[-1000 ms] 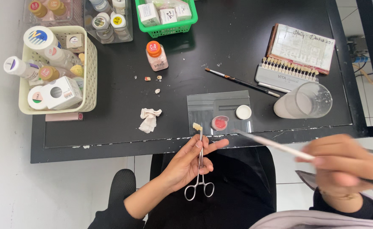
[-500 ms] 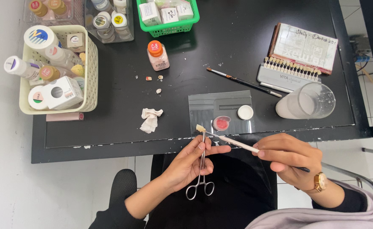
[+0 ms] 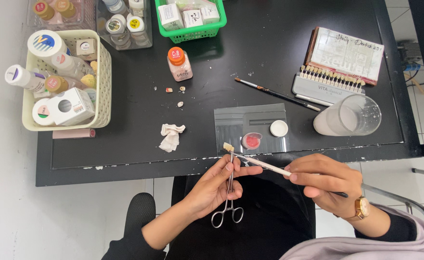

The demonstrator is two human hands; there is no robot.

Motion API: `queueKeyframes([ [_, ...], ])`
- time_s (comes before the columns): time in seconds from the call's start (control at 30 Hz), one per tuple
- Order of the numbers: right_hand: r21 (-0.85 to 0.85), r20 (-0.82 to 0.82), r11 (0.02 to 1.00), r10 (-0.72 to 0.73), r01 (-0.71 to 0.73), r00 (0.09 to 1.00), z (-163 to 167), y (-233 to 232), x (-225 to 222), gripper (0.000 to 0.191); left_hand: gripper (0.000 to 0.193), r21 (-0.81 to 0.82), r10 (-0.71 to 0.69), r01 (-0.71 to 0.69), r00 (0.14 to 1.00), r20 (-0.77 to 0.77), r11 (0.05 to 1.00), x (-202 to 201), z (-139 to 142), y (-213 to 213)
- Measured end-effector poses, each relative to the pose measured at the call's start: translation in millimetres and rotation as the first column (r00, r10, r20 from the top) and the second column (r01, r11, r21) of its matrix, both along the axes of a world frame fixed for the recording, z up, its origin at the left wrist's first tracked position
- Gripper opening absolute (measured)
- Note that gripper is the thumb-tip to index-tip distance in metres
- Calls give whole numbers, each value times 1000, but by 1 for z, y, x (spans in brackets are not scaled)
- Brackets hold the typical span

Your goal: The person sits at a dental lab bench and holds a small denture component with forceps. They use a fine brush to pick up pink ceramic powder and apply and shape it onto the denture, dipping the brush in liquid and working over a glass slab.

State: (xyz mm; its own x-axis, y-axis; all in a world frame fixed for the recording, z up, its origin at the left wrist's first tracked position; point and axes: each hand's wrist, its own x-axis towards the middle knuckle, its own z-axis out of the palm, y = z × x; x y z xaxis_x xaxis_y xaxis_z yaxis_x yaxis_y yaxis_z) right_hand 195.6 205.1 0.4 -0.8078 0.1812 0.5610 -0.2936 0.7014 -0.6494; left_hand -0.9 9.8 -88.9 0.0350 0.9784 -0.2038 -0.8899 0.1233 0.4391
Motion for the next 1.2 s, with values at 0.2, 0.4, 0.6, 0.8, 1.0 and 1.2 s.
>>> queueKeyframes([
  [0.2, 0, 26, 999, -36, 36, 999, 2, 2, 2, 28, 22, 32, 4, -4, 1000, 10, 999, 0, 0, 1],
  [0.4, 28, 46, 999, -24, 23, 999, 3, 1, 1, 31, 22, 11, 3, -3, 1000, 14, 1000, 0, -1, 0],
  [0.6, 65, 19, 998, -4, 2, 1000, 2, 0, -2, 32, 23, 16, 9, -9, 1000, 10, 1000, 2, -3, 1],
  [0.8, 121, 20, 993, 0, -2, 1000, 3, -3, -3, 32, 21, 34, 11, -12, 999, 34, 999, 0, -4, -1],
  [1.0, 86, 25, 996, -18, 16, 1000, 6, 0, -3, 31, 20, 25, 12, -13, 999, 34, 1000, 1, -3, 0],
  [1.2, 75, 24, 997, -10, 8, 1000, 5, -1, -3, 31, 20, 32, 4, -5, 1000, 23, 999, -1, -1, 0],
])
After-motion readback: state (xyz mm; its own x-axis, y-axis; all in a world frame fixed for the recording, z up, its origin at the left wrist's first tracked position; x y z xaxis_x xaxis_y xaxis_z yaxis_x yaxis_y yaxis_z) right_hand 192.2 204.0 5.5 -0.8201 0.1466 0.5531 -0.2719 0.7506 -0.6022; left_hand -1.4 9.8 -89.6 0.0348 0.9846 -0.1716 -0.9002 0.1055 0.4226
